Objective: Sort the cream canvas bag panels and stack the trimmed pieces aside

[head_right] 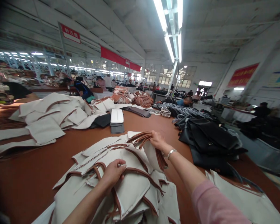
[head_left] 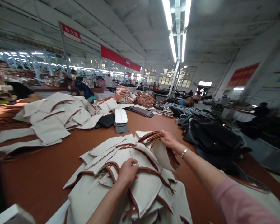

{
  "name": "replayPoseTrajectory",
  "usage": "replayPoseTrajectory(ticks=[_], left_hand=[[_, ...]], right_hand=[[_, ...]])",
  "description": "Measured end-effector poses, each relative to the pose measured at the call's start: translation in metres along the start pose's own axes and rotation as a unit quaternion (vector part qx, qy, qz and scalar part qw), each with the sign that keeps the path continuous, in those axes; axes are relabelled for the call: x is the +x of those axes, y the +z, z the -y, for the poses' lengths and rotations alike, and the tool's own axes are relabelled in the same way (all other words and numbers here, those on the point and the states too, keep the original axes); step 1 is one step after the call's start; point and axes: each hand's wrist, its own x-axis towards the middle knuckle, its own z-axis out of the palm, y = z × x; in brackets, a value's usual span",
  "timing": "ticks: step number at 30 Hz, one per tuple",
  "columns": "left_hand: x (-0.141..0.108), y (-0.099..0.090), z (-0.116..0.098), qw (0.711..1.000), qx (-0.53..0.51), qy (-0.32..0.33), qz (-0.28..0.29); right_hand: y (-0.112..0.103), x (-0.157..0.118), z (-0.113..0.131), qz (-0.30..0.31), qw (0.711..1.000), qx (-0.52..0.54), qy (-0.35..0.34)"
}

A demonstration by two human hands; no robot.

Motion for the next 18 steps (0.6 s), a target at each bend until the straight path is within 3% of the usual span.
replayPoseTrajectory(ticks=[3,5,8,11,15,18], left_hand=[[-0.010,-0.003,-0.021,0.998,-0.060,-0.005,-0.011],[-0.022,-0.016,-0.035,0.994,-0.103,-0.002,-0.030],[-0.041,-0.039,-0.042,0.984,-0.166,-0.005,-0.059],[-0.054,-0.051,-0.028,0.983,-0.167,-0.016,-0.073],[-0.063,-0.053,-0.007,0.977,-0.175,-0.017,-0.118],[-0.061,-0.046,-0.009,0.978,-0.168,0.004,-0.124]], right_hand=[[-0.026,0.001,-0.002,-0.027,0.999,0.004,-0.038],[-0.025,-0.013,0.007,-0.027,0.997,0.008,-0.077],[0.005,-0.056,0.036,0.019,0.987,0.022,-0.160],[0.040,-0.105,0.066,0.073,0.973,0.030,-0.217],[0.051,-0.145,0.086,0.071,0.978,0.052,-0.191],[0.056,-0.157,0.095,0.041,0.982,0.095,-0.158]])
